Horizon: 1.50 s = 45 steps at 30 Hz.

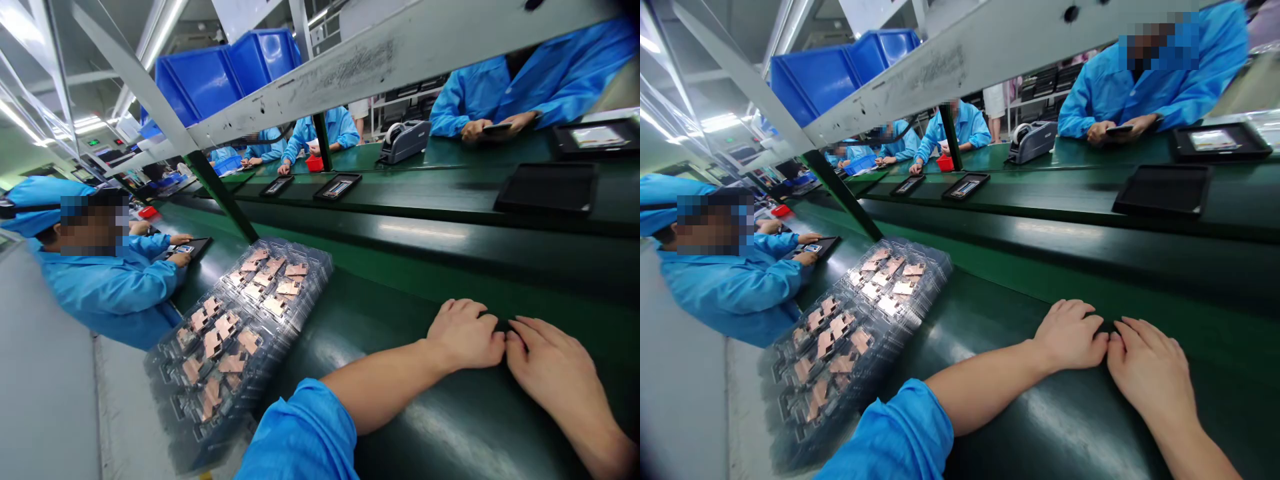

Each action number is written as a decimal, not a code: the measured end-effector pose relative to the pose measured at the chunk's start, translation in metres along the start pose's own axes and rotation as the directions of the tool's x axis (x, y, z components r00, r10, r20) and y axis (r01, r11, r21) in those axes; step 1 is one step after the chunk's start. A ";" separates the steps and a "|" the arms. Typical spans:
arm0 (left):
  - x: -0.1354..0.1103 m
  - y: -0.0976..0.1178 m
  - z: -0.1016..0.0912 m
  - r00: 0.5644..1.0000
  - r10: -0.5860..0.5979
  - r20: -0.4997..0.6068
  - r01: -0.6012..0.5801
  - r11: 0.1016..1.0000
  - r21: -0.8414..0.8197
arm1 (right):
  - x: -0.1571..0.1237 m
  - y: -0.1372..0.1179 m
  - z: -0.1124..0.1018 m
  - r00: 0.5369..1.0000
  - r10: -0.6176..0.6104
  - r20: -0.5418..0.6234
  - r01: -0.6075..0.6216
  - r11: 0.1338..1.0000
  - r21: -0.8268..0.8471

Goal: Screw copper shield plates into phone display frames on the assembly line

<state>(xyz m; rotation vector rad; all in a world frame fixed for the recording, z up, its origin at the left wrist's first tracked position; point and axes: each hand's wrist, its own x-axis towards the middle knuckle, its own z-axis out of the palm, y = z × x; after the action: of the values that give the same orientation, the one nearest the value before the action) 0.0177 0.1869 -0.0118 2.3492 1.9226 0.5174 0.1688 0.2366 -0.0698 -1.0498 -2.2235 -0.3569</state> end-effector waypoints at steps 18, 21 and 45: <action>0.001 -0.002 0.007 0.999 0.011 -0.034 -0.012 1.000 -0.020 | -0.002 0.002 0.002 1.000 -0.008 -0.022 0.009 1.000 0.020; 0.001 -0.001 0.004 1.000 0.003 -0.018 -0.003 1.000 -0.025 | -0.002 0.002 0.003 1.000 0.002 -0.016 -0.001 1.000 0.029; 0.000 -0.001 0.002 1.000 0.009 -0.015 -0.009 1.000 -0.016 | -0.001 0.003 0.002 0.999 0.023 0.028 -0.024 0.999 0.026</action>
<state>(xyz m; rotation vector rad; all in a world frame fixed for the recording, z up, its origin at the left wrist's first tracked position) 0.0170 0.1875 -0.0138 2.3516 1.9075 0.5504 0.1706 0.2388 -0.0724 -1.0723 -2.2323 -0.3040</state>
